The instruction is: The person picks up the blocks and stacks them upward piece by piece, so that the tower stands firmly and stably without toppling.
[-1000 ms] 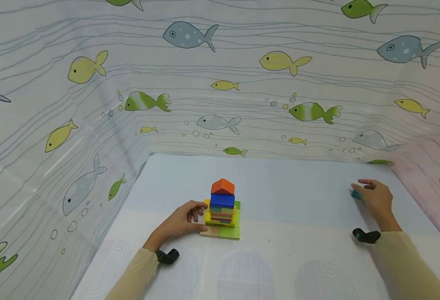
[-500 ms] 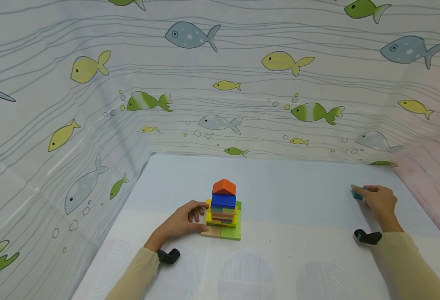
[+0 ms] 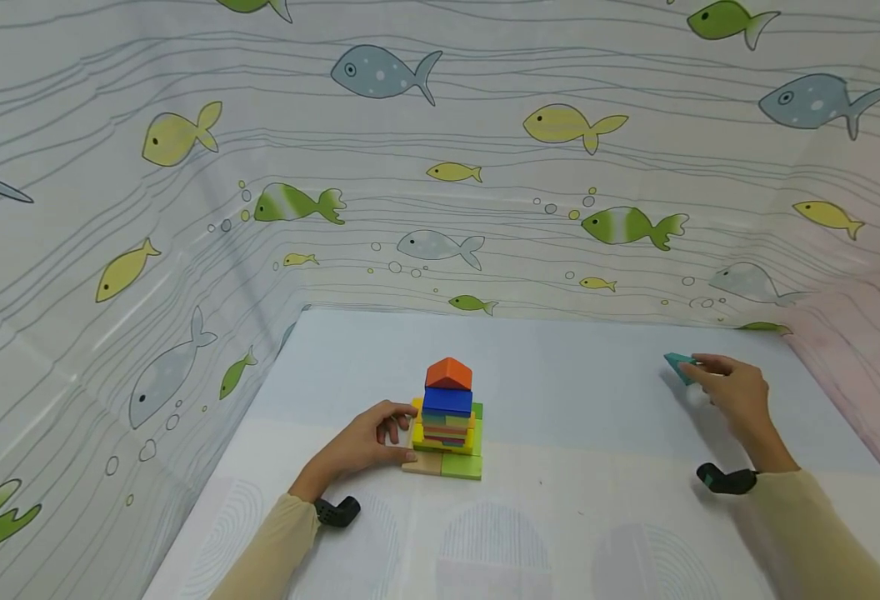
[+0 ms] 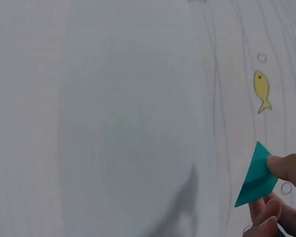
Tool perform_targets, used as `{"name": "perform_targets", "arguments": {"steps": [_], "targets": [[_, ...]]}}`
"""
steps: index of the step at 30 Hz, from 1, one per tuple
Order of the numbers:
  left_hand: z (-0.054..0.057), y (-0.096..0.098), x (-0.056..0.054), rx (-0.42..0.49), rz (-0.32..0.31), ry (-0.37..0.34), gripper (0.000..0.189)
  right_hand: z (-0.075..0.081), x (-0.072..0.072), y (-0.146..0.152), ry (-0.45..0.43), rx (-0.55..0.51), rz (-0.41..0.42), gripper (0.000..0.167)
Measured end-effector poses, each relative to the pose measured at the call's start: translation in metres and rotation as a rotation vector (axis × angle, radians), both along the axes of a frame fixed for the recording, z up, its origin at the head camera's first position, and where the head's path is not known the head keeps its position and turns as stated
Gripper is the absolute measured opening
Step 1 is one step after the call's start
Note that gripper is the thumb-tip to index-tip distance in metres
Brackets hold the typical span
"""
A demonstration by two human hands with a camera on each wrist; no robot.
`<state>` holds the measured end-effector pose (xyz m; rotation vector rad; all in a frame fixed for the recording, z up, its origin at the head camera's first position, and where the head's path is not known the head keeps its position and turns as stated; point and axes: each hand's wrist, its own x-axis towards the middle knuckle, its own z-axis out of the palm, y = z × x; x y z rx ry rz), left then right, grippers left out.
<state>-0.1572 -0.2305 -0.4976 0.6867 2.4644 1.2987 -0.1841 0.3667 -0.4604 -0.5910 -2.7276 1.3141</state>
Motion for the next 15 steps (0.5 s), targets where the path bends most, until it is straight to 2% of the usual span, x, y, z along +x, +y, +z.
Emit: {"name": "perform_targets", "arguments": {"steps": [7, 15], "targets": [[0.000, -0.001, 0.001, -0.001, 0.007, -0.005, 0.066, 0.026, 0.006, -0.047, 0.103, 0.042, 0.159, 0.071], [-0.001, -0.002, 0.001, 0.004, 0.003, 0.002, 0.066, 0.055, 0.016, -0.102, 0.258, 0.065, 0.314, 0.054]]}}
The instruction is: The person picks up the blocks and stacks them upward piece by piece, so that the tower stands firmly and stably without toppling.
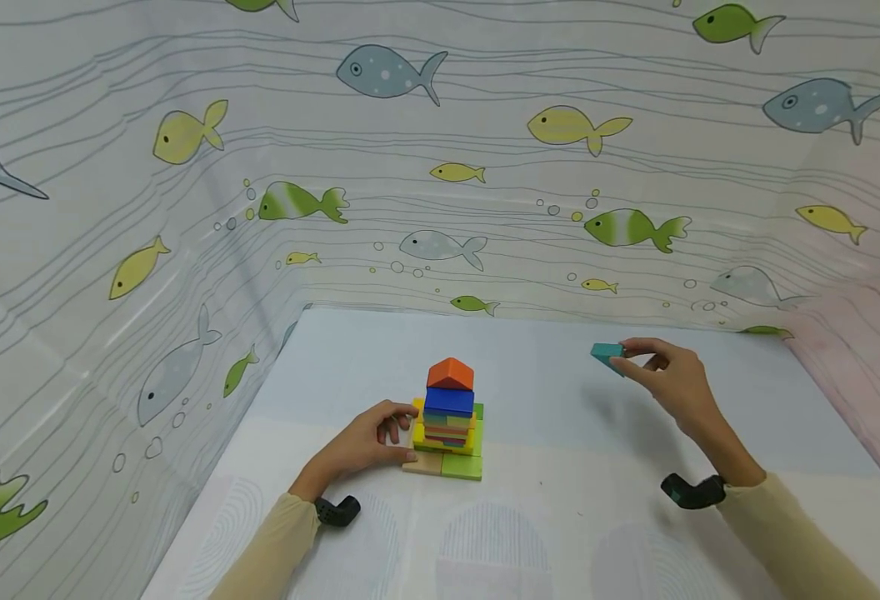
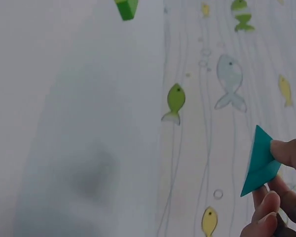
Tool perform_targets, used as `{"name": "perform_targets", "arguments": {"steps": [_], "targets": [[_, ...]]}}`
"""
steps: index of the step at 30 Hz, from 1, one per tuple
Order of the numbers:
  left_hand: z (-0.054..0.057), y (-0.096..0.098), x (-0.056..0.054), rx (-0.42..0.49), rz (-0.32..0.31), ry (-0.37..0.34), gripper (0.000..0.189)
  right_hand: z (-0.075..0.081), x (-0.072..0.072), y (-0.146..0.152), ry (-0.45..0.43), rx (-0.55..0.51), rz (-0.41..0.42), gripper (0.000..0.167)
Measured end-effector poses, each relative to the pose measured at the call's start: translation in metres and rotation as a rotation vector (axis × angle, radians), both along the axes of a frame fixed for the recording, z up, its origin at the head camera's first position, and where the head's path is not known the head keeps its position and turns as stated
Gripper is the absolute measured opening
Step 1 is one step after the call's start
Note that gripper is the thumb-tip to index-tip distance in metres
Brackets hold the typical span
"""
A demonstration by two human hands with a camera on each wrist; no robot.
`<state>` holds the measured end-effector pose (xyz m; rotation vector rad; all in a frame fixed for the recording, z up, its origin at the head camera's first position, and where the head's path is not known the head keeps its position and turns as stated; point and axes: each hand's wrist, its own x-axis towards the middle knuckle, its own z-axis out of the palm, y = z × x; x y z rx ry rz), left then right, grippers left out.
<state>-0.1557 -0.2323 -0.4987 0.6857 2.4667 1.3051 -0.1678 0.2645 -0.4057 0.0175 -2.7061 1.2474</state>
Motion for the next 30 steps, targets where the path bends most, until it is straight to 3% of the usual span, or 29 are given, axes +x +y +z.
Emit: {"name": "perform_targets", "arguments": {"steps": [8, 18, 26, 30], "targets": [[0.003, 0.001, 0.002, 0.006, -0.003, -0.007, 0.066, 0.022, 0.014, -0.053, 0.053, -0.044, 0.157, 0.041], [0.000, 0.000, 0.000, -0.009, 0.007, -0.013, 0.067, 0.048, 0.034, -0.107, 0.195, -0.090, 0.363, 0.029], [0.001, 0.001, 0.001, -0.001, 0.008, -0.016, 0.066, 0.054, 0.041, -0.146, 0.263, -0.098, 0.508, 0.029], [0.003, 0.002, 0.001, 0.008, 0.011, -0.032, 0.065, 0.056, 0.043, -0.162, 0.293, -0.089, 0.539, 0.030]]}}
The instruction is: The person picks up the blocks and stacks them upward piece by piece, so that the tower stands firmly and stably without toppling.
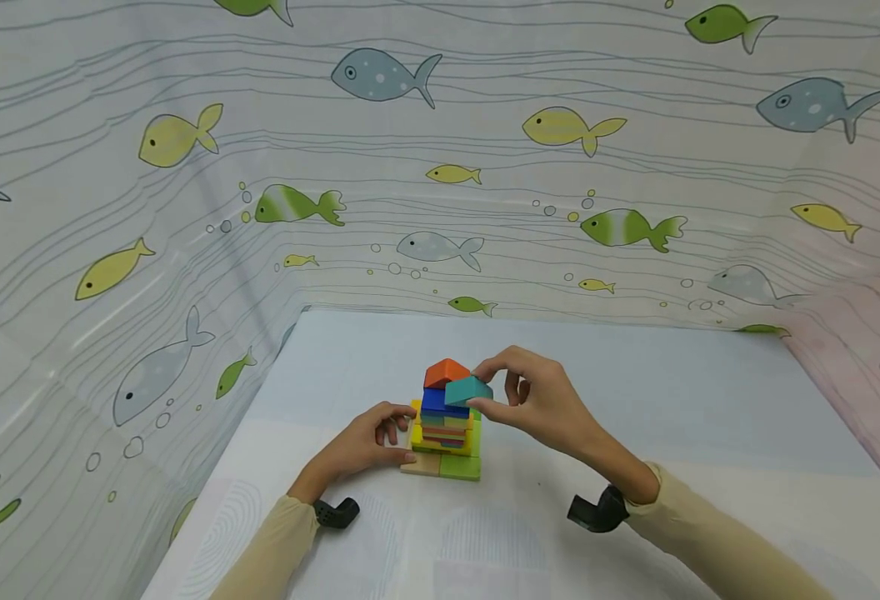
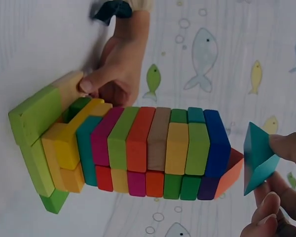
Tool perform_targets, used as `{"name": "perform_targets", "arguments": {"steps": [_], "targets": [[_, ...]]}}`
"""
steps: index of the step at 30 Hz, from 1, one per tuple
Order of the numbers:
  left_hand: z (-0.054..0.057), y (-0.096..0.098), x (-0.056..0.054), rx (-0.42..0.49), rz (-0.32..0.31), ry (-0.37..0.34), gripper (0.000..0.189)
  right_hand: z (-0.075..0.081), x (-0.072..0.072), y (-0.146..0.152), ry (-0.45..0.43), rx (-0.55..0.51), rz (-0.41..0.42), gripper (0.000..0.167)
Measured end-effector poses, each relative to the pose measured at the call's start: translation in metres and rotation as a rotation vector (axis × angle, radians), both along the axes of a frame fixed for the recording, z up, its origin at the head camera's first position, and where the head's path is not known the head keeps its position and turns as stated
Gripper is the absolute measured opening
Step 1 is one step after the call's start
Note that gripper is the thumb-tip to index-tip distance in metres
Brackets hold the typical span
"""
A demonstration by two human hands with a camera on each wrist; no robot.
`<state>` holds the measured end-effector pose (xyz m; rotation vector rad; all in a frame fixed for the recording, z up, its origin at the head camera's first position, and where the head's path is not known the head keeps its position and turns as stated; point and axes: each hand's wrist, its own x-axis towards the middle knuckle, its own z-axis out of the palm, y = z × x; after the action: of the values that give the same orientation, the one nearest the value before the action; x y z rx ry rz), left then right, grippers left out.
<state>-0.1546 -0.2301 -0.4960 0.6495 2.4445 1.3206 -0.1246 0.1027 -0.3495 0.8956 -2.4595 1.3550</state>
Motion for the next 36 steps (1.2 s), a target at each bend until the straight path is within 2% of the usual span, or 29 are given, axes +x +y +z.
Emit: {"name": "perform_targets", "arguments": {"steps": [9, 15, 36], "targets": [[0.000, -0.001, 0.001, 0.017, -0.007, -0.005, 0.063, -0.006, 0.002, -0.021, 0.051, -0.003, 0.015, 0.032], [0.003, -0.001, 0.002, -0.002, -0.005, 0.002, 0.063, -0.011, 0.001, -0.029, 0.092, 0.005, 0.002, 0.031], [0.003, 0.000, 0.000, 0.004, -0.027, 0.025, 0.064, -0.017, -0.001, -0.031, 0.142, -0.070, -0.024, 0.029]]}}
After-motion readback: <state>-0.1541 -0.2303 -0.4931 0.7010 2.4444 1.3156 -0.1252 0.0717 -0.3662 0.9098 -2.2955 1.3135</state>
